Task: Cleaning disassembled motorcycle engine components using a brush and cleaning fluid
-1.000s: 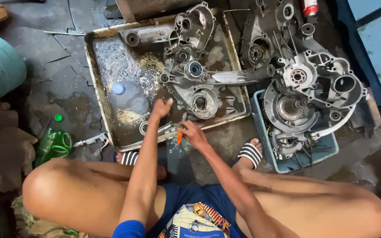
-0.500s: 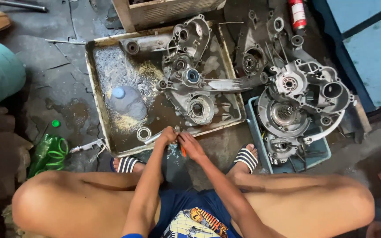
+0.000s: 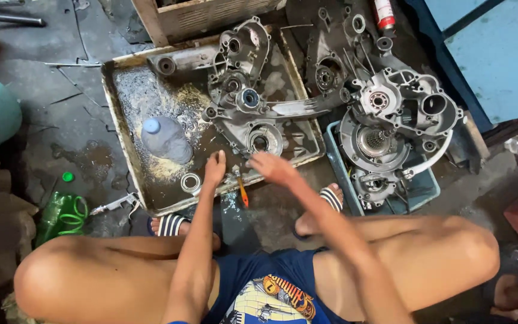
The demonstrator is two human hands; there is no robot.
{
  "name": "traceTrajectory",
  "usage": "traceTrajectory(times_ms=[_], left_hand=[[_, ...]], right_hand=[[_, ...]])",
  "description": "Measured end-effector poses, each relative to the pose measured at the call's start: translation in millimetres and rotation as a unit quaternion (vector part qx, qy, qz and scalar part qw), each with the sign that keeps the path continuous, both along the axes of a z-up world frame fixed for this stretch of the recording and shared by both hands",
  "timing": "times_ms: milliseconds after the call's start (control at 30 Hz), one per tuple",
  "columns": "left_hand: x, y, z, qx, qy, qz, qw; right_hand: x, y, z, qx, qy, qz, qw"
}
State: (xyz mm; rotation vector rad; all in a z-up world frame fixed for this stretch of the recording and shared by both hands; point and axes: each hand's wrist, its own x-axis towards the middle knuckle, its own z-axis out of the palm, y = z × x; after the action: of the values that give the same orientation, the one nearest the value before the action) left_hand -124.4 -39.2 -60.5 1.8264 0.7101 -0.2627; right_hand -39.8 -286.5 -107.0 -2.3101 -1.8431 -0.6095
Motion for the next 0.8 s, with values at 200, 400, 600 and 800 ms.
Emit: traceTrajectory(times_ms=[200,400,600,800], left_hand=[[13,-11,54,-0.027,-0.005,0.071,0.997],[37,-28,67,0.007,0.031,0.099,0.995],[64,-38,71,-0.026,-0.003,0.147,0.989],[82,-29,17,-0.023,0.001,0.207,0.978]], right_hand=[[80,-45,211,-0.172,-0.077,-0.037,0.981],[175,-75,246,-0.285,-0.038,-0.082,0.954],[221,-48,200,-0.345,0.113,-0.088,0.928],[226,-20,109,-0.416,0.236,-0.146,0.866]])
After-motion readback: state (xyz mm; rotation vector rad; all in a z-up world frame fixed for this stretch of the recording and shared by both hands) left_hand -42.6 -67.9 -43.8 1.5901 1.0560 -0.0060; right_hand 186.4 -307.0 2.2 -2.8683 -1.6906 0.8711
